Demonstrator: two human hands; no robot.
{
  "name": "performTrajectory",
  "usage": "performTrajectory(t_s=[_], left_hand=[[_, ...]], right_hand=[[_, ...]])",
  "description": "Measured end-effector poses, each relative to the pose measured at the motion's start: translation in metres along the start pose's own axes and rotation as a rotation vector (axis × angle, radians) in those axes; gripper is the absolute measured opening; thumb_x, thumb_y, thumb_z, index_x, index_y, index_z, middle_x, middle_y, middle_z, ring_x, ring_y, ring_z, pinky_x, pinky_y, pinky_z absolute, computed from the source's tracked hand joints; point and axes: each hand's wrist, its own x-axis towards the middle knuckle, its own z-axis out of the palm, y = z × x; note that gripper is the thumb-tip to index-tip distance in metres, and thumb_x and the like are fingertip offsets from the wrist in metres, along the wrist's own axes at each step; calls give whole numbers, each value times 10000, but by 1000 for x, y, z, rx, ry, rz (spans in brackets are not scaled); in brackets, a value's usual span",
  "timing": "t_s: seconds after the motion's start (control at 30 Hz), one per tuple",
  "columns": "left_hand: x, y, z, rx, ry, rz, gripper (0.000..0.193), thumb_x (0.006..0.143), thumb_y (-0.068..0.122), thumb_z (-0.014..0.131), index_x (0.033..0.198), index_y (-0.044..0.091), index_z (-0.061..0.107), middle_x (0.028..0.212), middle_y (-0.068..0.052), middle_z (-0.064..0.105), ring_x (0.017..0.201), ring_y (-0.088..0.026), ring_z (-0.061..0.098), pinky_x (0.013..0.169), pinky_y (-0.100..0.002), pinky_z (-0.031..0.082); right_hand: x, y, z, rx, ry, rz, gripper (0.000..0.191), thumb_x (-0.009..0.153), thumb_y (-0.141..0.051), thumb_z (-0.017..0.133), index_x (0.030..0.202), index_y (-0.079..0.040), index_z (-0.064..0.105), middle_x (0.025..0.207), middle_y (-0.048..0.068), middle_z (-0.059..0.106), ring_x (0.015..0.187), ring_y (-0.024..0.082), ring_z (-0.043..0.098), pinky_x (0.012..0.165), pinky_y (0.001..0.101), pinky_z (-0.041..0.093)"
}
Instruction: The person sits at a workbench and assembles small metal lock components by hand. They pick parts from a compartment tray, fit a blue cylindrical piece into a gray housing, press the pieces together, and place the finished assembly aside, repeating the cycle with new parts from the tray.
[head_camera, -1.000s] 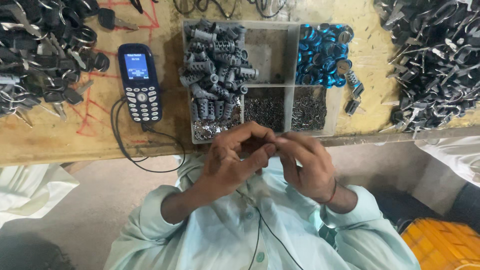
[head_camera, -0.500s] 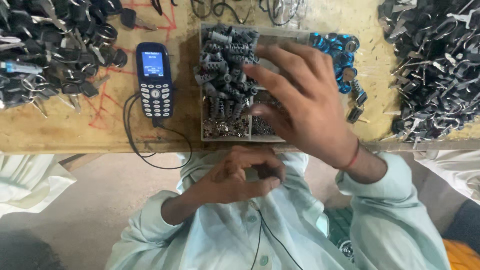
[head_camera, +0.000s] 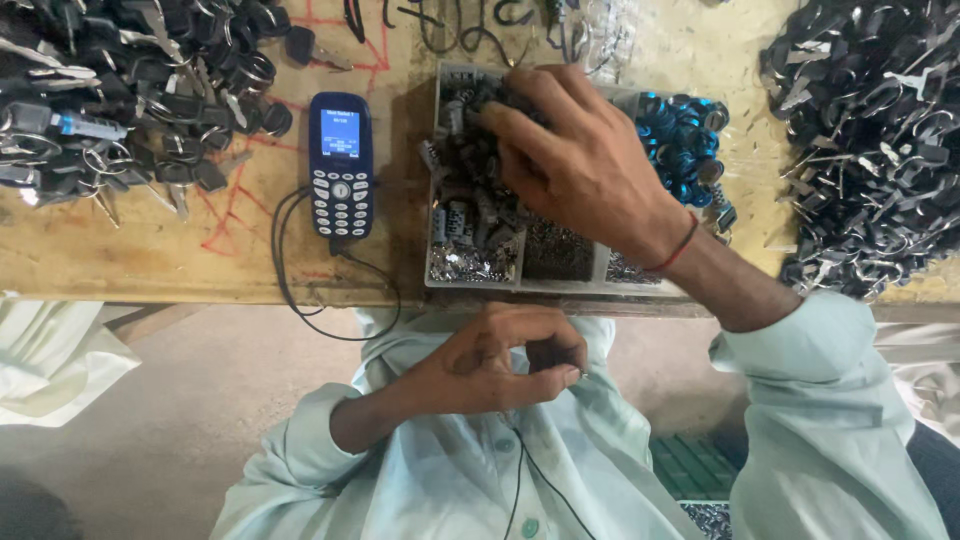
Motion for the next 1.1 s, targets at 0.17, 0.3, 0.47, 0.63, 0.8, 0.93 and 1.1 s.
performTrajectory(t_s=[0.17,0.3,0.47,0.63,0.8,0.93,1.1], left_hand=[[3,-1,-2,-10,19,-57,197,907,196,699,1016,32,705,935,-59,746,866,-157,722,815,-319,566],[4,1,-4,-12,-11,-18,235,916,218,687,1049,25,702,1003,-71,746,953,-161,709,837,-323,544],[3,6,-6,-63,-97,-36,236,916,230,695,1031,25,684,922,-70,705,869,-169,680,796,-315,529],[5,6,3,-12,-77,-29,206,919,216,695,1033,45,701,949,-50,715,876,-139,692,806,-312,558],[-4,4,3,-25,-65,-57,191,940,216,690,1032,48,700,948,-40,720,855,-138,692,791,-315,569],[-5,2,2,26,-42,-5,188,943,216,701,1029,49,694,964,-43,727,886,-137,702,821,-305,559],[-5,3,4,32,-33,23,172,952,200,701,1032,49,690,970,-44,715,912,-140,693,830,-300,547]], right_hand=[[-14,9,-16,104,-31,16,294,921,12,734,1204,-27,659,1433,177,543,1298,372,568,1068,461,537],[-10,3,-37,112,45,74,275,866,75,715,1124,-22,707,1264,128,627,1205,354,590,1002,468,521],[26,-16,-46,69,-102,23,239,904,-30,807,1136,-64,758,995,55,676,957,267,601,818,435,467],[74,-40,22,-255,-63,-127,261,833,-222,779,1013,-45,716,1076,108,611,1120,274,524,958,392,402],[87,-38,57,-372,-152,-176,232,726,-185,728,895,-28,710,1102,168,597,1148,315,492,984,400,382],[88,-32,63,-359,-83,-197,293,763,-183,739,1002,-15,714,1156,139,603,1171,285,490,988,380,389],[95,-11,66,-15,-6,-153,296,823,-247,802,953,-15,674,1017,146,621,1064,344,551,933,458,434]])
